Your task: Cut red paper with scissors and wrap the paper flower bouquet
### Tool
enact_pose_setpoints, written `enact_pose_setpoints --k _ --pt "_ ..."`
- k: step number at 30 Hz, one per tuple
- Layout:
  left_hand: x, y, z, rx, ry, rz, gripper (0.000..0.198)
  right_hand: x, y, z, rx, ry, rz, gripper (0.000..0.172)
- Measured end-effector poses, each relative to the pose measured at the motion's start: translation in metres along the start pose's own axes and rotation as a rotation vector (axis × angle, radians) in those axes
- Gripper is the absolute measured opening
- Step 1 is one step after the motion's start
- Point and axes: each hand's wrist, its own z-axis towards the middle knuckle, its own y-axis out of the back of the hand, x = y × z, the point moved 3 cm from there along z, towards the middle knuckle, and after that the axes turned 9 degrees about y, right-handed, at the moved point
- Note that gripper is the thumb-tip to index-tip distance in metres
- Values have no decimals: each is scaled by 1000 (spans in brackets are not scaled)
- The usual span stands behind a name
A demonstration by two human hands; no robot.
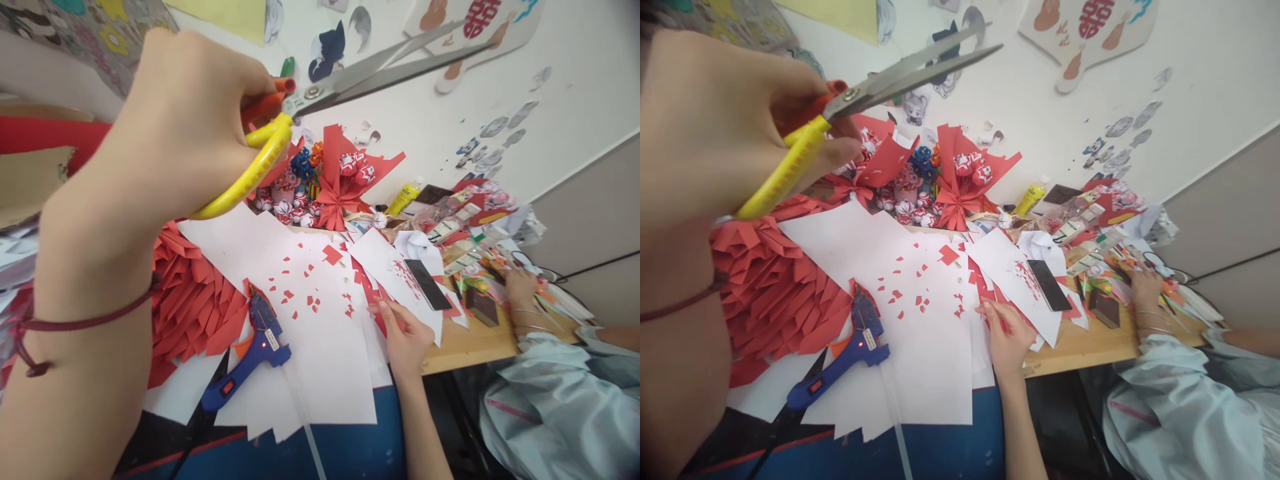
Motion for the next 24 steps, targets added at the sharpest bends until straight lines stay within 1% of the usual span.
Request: enact_pose_setpoints --k 2,5,7,8,9,11,13,15,16,18,20,22,24 --pt "3 -1 1 -36 22 40 40 1 2 -1 -41 -52 12 17" --pt "9 -5 2 -98 -15 183 29 4 4 0 -30 -98 34 34" --pt "14 -11 3 -91 -30 311 28 5 2 9 54 -113 42 44" --pt "17 -14 4 -71 -27 379 28 6 -1 16 120 -116 39 43" --pt "20 -18 5 -47 -14 429 28 5 -6 26 199 -114 29 38" --pt "26 -27 8 17 19 463 27 4 -19 49 362 -79 -1 23" --pt "32 -35 11 78 46 455 27 1 -39 74 498 -3 -47 27" --pt "38 -40 14 121 77 455 28 -7 -63 93 620 42 -114 25" --pt "40 -42 14 135 87 457 29 -12 -75 100 634 40 -127 24" --pt "43 -43 15 141 96 447 30 -22 -95 111 629 30 -149 28" --pt "44 -41 14 124 96 419 30 -31 -110 117 619 12 -165 31" --pt "43 -37 14 101 98 388 28 -38 -119 122 617 -13 -161 29" --pt "42 -33 14 88 106 362 25 -41 -123 126 622 -45 -140 27"
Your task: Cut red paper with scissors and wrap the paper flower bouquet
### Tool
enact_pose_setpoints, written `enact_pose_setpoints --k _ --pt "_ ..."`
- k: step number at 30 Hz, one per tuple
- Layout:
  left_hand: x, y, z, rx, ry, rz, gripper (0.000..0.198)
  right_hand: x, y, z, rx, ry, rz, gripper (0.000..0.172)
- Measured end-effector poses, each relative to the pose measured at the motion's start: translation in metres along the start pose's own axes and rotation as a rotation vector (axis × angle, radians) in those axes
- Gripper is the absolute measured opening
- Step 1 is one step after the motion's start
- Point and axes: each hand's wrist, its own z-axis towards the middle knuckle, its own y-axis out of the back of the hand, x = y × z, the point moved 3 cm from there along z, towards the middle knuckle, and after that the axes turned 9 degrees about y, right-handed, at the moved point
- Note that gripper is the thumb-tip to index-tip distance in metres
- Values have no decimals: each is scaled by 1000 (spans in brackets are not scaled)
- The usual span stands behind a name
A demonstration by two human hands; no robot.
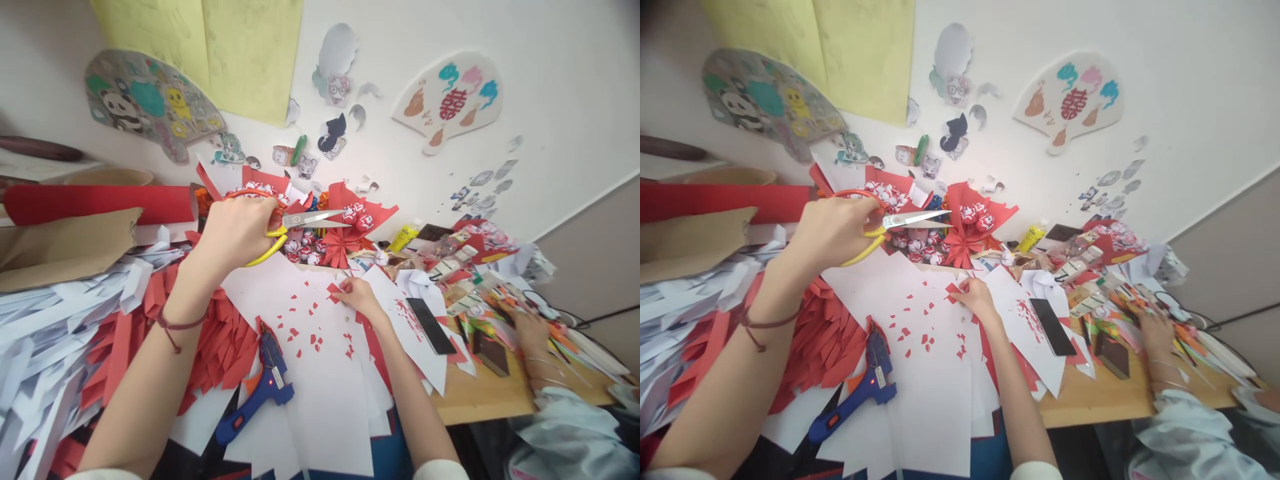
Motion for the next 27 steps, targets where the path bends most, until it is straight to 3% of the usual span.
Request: enact_pose_setpoints --k 7,12,14,17,19,23,27 --pt "-3 -1 0 37 127 -111 22 7 10 3 -99 -16 172 25" --pt "-11 -14 3 43 250 -217 31 39 29 -1 -270 10 387 40" --pt "-16 -20 3 93 203 -290 33 60 41 2 -286 50 483 44" --pt "-20 -28 4 180 71 -391 37 92 62 10 -359 177 793 36" --pt "-21 -31 5 179 -23 -412 37 107 75 14 -408 205 918 31" --pt "-23 -36 4 200 -104 -437 37 124 89 16 -492 203 929 31" --pt "-26 -35 1 227 -89 -457 40 131 89 15 -464 247 880 27"
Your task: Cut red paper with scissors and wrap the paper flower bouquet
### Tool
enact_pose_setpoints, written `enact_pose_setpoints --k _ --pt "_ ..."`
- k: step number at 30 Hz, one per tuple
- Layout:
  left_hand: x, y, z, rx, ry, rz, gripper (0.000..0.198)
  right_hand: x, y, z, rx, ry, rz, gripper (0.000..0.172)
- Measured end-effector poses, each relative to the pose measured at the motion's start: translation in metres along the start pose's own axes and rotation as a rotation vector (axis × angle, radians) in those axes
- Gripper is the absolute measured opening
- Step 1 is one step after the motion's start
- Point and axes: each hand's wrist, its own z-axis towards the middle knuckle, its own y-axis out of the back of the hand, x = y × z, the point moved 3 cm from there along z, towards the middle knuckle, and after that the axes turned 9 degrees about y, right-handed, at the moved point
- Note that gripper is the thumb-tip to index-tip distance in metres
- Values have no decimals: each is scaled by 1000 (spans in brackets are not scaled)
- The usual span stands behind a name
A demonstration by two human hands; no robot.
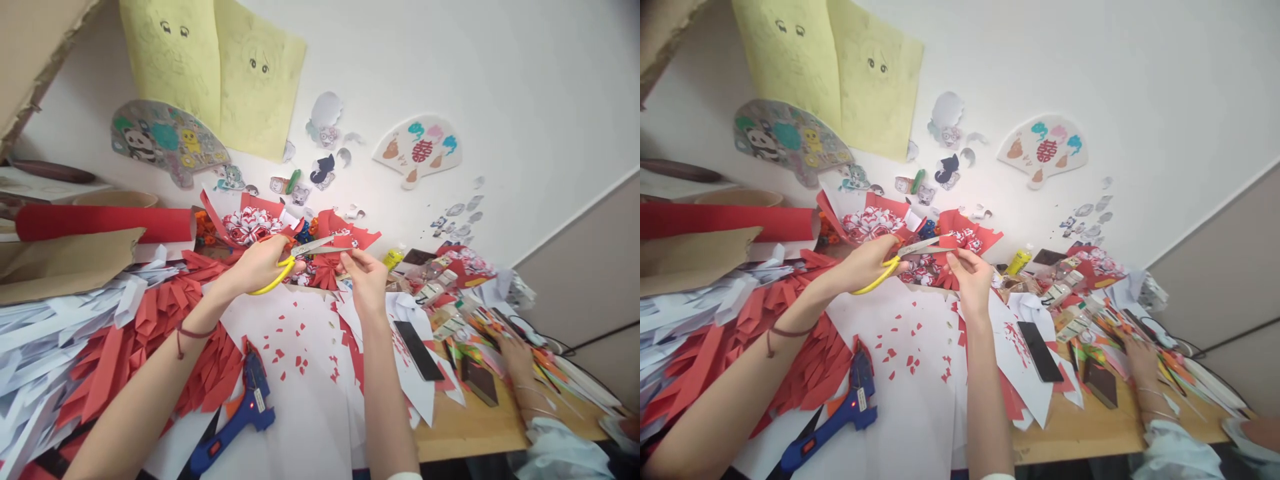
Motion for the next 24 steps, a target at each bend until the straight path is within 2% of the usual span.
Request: enact_pose_setpoints --k 5,13,24 --pt "-5 3 -2 -8 -12 47 40 -3 -4 -1 96 0 6 25" --pt "-5 1 -1 -37 -20 88 40 -6 -6 0 114 -5 -10 26" --pt "-3 -2 -1 9 -11 37 43 -13 -8 -5 98 8 -10 24"
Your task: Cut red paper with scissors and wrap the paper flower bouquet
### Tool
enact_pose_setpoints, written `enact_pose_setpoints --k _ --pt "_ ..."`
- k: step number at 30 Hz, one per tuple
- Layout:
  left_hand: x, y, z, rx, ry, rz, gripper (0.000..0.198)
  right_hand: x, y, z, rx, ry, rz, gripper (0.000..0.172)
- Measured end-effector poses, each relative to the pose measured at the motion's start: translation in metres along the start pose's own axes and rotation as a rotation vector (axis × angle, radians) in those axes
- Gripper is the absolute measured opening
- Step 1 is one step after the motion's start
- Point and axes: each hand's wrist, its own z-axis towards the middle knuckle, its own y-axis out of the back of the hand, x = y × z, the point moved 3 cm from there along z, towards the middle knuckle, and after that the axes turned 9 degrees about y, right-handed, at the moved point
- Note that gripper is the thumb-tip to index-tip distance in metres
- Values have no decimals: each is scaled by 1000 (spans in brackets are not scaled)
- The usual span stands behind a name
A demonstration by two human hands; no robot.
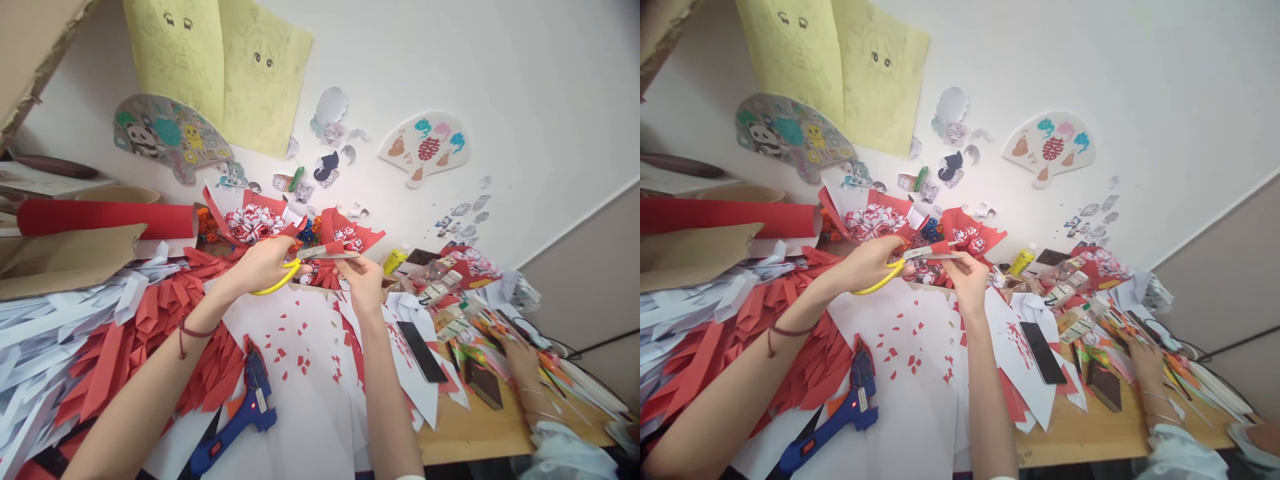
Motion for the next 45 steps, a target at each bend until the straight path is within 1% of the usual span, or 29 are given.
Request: enact_pose_setpoints --k 8,11,16,29,35,40,45 --pt "-2 -1 -1 -11 -63 42 42 -3 0 -8 -65 10 23 22" --pt "-3 -4 -1 -11 -76 26 42 -3 0 -10 -73 17 47 20" --pt "-5 -8 -1 0 -50 -3 45 -4 2 -13 -70 12 72 18" --pt "-6 -19 3 95 0 -26 45 -14 9 -18 -99 -11 113 15" --pt "-4 -23 5 94 -3 -3 44 -19 12 -20 -102 -27 107 16" --pt "-2 -23 6 83 14 41 43 -21 13 -21 -99 -24 110 14" --pt "-1 -24 7 82 7 30 42 -24 13 -20 -109 -42 111 15"
